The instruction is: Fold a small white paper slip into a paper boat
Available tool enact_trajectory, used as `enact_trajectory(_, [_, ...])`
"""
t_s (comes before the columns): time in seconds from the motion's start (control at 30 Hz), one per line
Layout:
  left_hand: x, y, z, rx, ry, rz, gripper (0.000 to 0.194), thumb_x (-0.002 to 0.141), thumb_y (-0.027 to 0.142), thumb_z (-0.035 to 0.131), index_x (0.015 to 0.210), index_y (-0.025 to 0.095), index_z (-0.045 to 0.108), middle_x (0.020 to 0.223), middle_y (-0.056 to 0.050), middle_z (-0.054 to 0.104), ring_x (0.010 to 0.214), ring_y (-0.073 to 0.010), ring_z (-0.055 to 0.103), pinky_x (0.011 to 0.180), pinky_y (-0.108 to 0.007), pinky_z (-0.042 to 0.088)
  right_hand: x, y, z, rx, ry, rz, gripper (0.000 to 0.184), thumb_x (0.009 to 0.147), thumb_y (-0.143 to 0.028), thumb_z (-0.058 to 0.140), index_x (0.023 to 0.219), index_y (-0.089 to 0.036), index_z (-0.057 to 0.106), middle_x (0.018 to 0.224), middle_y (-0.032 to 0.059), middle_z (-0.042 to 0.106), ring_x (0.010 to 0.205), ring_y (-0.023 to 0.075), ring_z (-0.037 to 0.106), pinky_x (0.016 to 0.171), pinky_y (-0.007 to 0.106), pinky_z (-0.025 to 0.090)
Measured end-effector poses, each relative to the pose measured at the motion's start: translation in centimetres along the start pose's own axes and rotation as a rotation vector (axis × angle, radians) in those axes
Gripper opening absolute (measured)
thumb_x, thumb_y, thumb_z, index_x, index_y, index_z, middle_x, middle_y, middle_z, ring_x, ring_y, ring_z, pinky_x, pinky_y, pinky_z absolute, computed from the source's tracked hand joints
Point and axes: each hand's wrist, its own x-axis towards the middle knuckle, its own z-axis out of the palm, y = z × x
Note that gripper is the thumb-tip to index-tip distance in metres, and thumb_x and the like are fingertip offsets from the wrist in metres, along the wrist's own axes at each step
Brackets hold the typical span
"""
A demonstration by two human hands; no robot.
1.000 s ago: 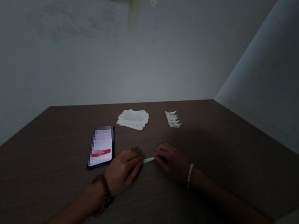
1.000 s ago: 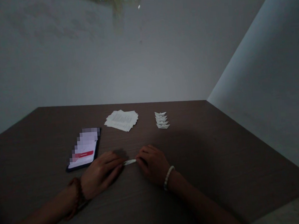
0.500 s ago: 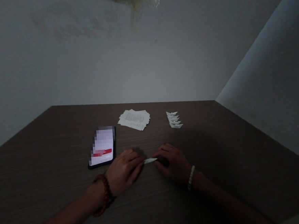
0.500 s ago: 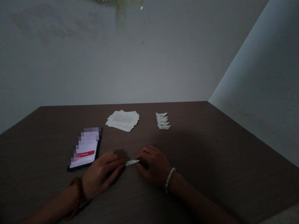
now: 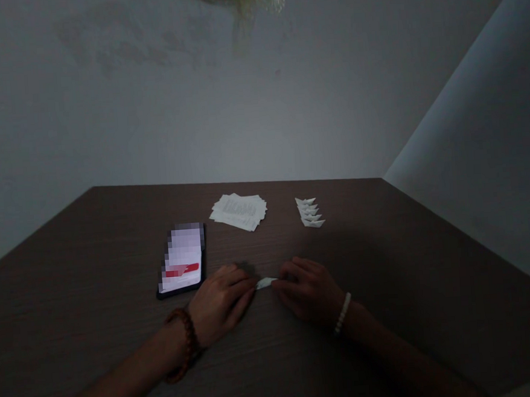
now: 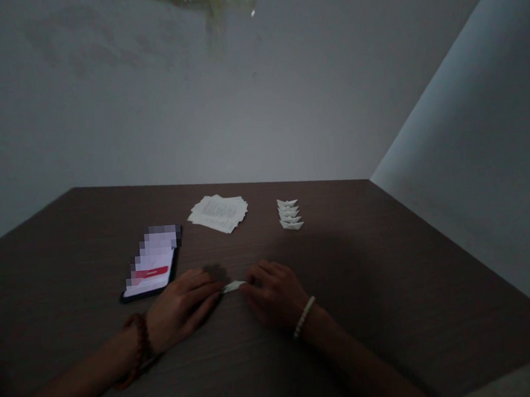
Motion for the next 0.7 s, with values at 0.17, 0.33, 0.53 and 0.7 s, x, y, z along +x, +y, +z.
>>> enact_trajectory(0.17, [0.02,0.01,0.08,0.005,0.003,-0.009,0.024,0.093,0.019,0.042,0.100,0.015,0.065,0.087,-0.008,0.062,0.082,-0.0201,0.055,0.073,-0.036,0.045,0.01,-0.31,0.14,0.073,-0.021,0.060,0.013,0.086,-0.018,0.054,0.095,-0.021,0.062,0.091,0.0045,0.055,0.084,0.0175,0.047,0.072,0.030,0.039])
enact_trajectory(0.33, [-0.07,-0.02,0.12,0.024,-0.003,-0.009,0.024,0.093,0.020,0.042,0.099,0.016,0.065,0.089,-0.008,0.062,0.082,-0.0204,0.055,0.074,-0.036,0.044,-0.03,-0.83,0.50,0.123,0.007,0.131,0.017,0.087,-0.018,0.052,0.099,-0.020,0.063,0.091,0.0054,0.056,0.084,0.0179,0.048,0.073,0.030,0.041])
enact_trajectory(0.53, [0.06,0.22,-0.17,0.038,-0.004,0.000,0.025,0.093,0.020,0.042,0.098,0.015,0.065,0.088,-0.008,0.062,0.082,-0.0206,0.055,0.073,-0.036,0.044,-0.17,-0.71,0.44,0.085,0.053,0.200,0.013,0.086,-0.019,0.053,0.090,-0.019,0.065,0.087,0.0055,0.058,0.083,0.0184,0.049,0.074,0.031,0.041])
enact_trajectory(0.7, [-0.02,0.05,0.09,0.032,0.011,0.005,0.024,0.092,0.020,0.043,0.099,0.016,0.065,0.088,-0.008,0.061,0.082,-0.0204,0.055,0.072,-0.035,0.045,-0.22,-0.24,0.63,0.150,0.129,0.274,0.010,0.086,-0.019,0.054,0.085,-0.018,0.064,0.086,0.0054,0.058,0.083,0.0179,0.051,0.074,0.030,0.042])
